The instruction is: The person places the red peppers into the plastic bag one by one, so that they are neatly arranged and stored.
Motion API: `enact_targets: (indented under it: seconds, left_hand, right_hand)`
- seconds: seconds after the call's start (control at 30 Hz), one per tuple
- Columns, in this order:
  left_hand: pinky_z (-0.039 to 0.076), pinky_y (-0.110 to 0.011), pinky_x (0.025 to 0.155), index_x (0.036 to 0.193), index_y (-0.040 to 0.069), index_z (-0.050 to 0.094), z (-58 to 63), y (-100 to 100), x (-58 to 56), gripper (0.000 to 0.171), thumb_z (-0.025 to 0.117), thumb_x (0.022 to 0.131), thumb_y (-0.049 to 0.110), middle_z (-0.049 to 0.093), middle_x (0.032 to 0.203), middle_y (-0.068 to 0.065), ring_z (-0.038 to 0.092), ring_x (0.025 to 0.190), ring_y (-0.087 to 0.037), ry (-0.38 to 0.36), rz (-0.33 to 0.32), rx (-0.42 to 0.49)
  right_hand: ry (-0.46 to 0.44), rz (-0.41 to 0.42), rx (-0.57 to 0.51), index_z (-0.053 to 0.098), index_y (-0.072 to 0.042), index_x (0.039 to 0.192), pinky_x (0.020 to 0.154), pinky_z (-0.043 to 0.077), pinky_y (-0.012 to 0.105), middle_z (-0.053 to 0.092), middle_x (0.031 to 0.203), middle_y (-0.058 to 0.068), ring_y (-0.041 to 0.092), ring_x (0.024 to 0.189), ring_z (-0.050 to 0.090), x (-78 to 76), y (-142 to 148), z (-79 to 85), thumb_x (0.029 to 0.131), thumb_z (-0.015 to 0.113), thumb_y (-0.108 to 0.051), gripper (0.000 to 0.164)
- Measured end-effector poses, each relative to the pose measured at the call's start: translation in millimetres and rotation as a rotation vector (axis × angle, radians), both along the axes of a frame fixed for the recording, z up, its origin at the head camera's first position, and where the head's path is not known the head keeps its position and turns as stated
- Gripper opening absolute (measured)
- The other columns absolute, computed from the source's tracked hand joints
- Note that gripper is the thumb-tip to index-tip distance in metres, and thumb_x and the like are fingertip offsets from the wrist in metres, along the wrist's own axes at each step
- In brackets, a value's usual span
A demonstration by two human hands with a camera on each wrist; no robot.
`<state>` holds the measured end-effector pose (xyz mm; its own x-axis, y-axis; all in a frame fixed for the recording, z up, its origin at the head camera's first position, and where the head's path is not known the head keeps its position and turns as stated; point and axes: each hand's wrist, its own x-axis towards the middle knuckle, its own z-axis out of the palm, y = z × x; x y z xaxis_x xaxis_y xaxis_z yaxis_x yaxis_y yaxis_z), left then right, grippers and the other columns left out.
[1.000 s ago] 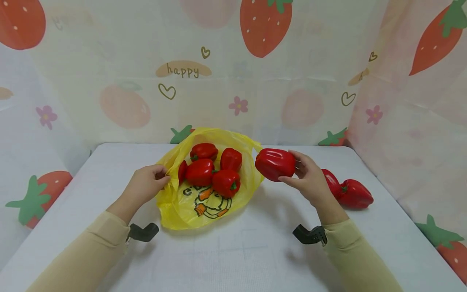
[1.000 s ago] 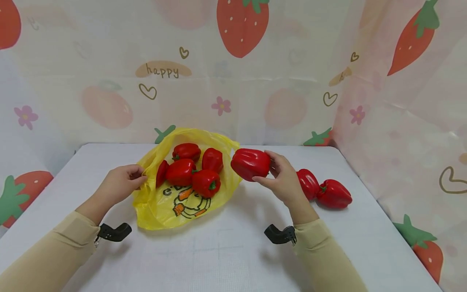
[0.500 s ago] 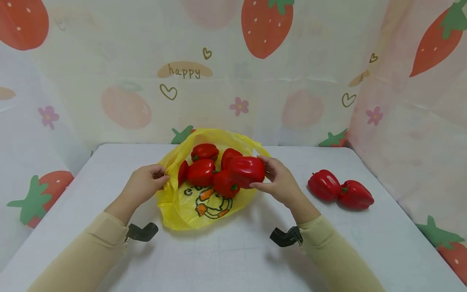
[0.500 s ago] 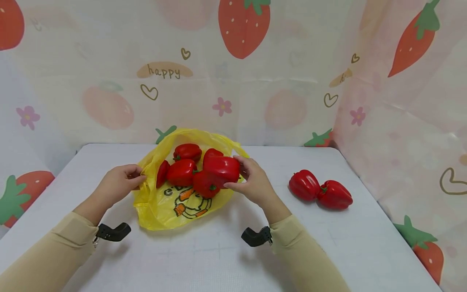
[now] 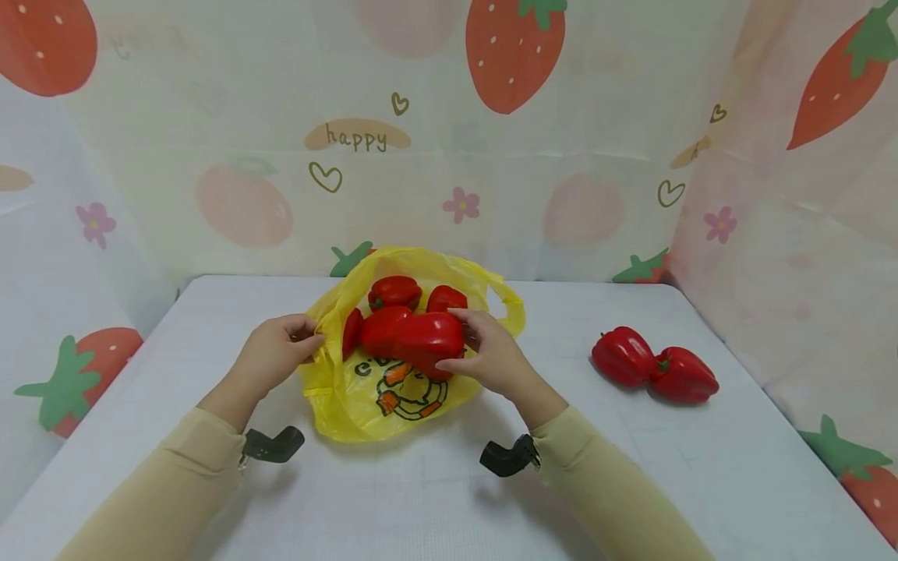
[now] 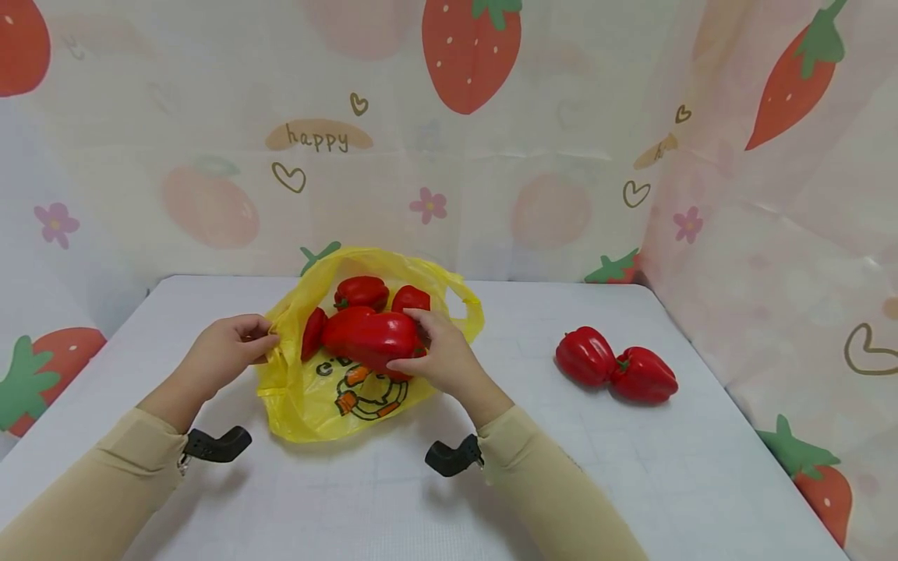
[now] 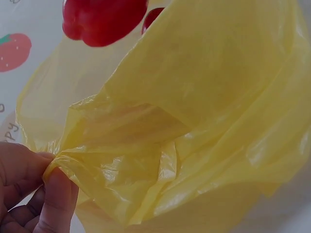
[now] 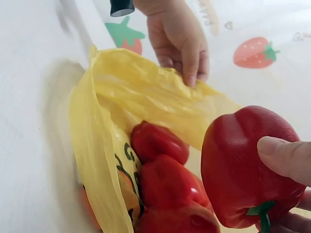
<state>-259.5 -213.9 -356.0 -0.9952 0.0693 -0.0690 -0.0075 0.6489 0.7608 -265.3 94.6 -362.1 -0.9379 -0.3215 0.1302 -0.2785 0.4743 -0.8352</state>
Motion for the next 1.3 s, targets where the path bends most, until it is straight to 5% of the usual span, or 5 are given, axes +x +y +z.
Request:
enact_targets:
  seconds: [0.5,1.3]
  left_hand:
    - [0.051,-0.032,0.081,0.111,0.003,0.057,-0.5,-4.9,-2.1,0.032,0.056,0.091,0.028,0.057,0.107,-0.014,0.059,0.090,-0.022,-0.012,0.012,0.099]
    - [0.049,-0.029,0.084,0.116,0.002,0.053,2.1,-10.2,-2.5,0.041,0.056,0.090,0.034,0.053,0.118,-0.015,0.054,0.101,-0.025,-0.084,0.042,0.259]
  right_hand:
    - [0.011,0.015,0.232,0.044,-0.020,0.132,0.093,0.043,0.037,0.046,0.127,0.000,0.018,0.115,0.044,-1.7,-50.8,-17.3,0.069,0.078,-0.036,0.074]
    - [-0.037,0.026,0.240,0.044,-0.022,0.130,0.089,0.046,0.037,0.046,0.126,-0.002,0.016,0.113,0.043,-3.7,-86.6,-38.2,0.069,0.079,-0.034,0.071]
